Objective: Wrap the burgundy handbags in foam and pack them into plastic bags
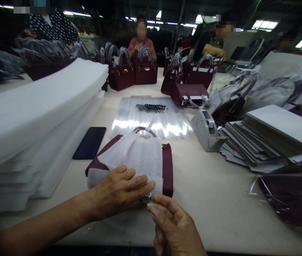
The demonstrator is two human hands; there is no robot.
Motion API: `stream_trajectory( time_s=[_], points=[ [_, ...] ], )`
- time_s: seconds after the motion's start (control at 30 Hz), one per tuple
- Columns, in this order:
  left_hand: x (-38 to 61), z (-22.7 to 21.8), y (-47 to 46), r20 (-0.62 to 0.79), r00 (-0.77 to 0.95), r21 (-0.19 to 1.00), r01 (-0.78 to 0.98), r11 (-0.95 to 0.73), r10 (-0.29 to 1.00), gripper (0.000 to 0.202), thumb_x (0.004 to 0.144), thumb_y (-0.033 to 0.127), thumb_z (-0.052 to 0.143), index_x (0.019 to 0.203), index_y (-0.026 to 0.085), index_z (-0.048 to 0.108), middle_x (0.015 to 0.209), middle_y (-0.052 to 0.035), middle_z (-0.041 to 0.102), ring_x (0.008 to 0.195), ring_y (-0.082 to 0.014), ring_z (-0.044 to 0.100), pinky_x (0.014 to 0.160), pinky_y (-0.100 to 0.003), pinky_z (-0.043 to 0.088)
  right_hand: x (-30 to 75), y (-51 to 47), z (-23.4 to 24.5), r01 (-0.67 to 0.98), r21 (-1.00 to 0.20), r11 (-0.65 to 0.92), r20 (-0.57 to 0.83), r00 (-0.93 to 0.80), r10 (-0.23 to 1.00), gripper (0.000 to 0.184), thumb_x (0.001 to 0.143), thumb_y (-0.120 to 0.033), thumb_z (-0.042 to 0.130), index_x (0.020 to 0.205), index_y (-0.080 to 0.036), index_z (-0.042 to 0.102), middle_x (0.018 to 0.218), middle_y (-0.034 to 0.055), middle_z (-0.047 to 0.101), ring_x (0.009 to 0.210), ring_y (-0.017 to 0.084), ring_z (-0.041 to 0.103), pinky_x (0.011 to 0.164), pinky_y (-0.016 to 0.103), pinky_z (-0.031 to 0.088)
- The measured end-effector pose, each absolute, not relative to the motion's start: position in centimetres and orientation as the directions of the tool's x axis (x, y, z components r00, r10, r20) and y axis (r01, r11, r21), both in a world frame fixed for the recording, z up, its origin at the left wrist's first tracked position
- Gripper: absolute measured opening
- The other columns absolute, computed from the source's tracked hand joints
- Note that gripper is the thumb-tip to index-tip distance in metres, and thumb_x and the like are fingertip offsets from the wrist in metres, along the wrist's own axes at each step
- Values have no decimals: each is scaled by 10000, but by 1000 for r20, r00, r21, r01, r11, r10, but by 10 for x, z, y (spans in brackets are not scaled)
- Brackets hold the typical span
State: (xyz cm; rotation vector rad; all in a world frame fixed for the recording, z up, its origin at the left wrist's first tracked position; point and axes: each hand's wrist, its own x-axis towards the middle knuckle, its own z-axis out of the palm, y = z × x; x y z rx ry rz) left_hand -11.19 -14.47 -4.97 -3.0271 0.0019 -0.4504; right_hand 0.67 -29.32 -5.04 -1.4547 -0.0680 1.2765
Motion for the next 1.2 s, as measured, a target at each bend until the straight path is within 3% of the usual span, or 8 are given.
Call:
stream_trajectory(
  time_s=[0.23,0.43,0.57,0.67,0.77,0.93,1.07,1.2],
  points=[
    [-101,-54,-161,426,894,-3,158,-987,141,360,847,485,459,1053,203,549,873,1,605,693,-164,447,619,-354,280,4,-292,-66,-585,-777,-232,-555,463,690,530,583,-410,758,752,-216,295,644,-52,582,356,15,352,324,129,301],
    [-97,-65,-174,460,859,0,254,-967,226,292,812,398,542,1029,205,564,932,-15,608,748,-184,464,699,-384,300,36,-323,-78,-512,-701,-496,-689,310,655,409,676,-441,672,775,-196,359,651,-13,607,300,2,334,299,112,191],
    [-98,-71,-185,511,829,-68,306,-950,230,243,816,297,542,1043,214,567,989,-21,603,761,-181,483,736,-397,319,64,-307,-41,150,-958,-243,-124,550,826,261,750,-441,595,853,-217,510,848,34,654,561,115,584,476,198,489],
    [-96,-78,-195,585,771,-78,365,-928,253,228,822,251,534,1044,222,572,1024,-17,607,803,-189,510,778,-406,342,55,-252,-9,615,-784,86,314,272,910,346,793,-458,521,1062,-247,572,1113,53,607,1003,220,580,820,312,511],
    [-106,-84,-202,661,714,-26,328,-944,230,153,801,198,556,948,198,599,904,-4,637,874,-193,531,855,-394,362,23,-196,-9,715,-651,256,306,-62,950,651,798,-560,452,1303,-152,409,1342,105,419,1228,263,392,1003,436,367],
    [-168,-85,-196,772,505,240,331,-913,386,150,772,98,496,887,160,570,797,-22,607,795,-148,547,837,-341,431,-9,-164,-50,868,-345,358,296,-261,919,844,706,-553,593,1335,-46,351,1388,212,301,1305,343,201,1028,497,299],
    [-204,-77,-170,596,212,584,548,-599,774,368,799,198,547,1158,172,469,1190,-122,495,1120,-221,461,946,-398,393,-9,-170,-62,875,-215,434,443,-309,842,459,829,-313,482,1230,-91,500,1270,174,480,1262,357,299,958,527,381],
    [-204,-64,-142,370,432,768,357,-532,823,193,796,269,588,969,184,584,1281,-107,468,1186,-230,442,994,-364,365,-3,-173,-61,830,-269,488,576,-268,772,356,871,-165,342,1151,-74,543,1143,130,591,1166,286,458,948,474,420]
  ],
)
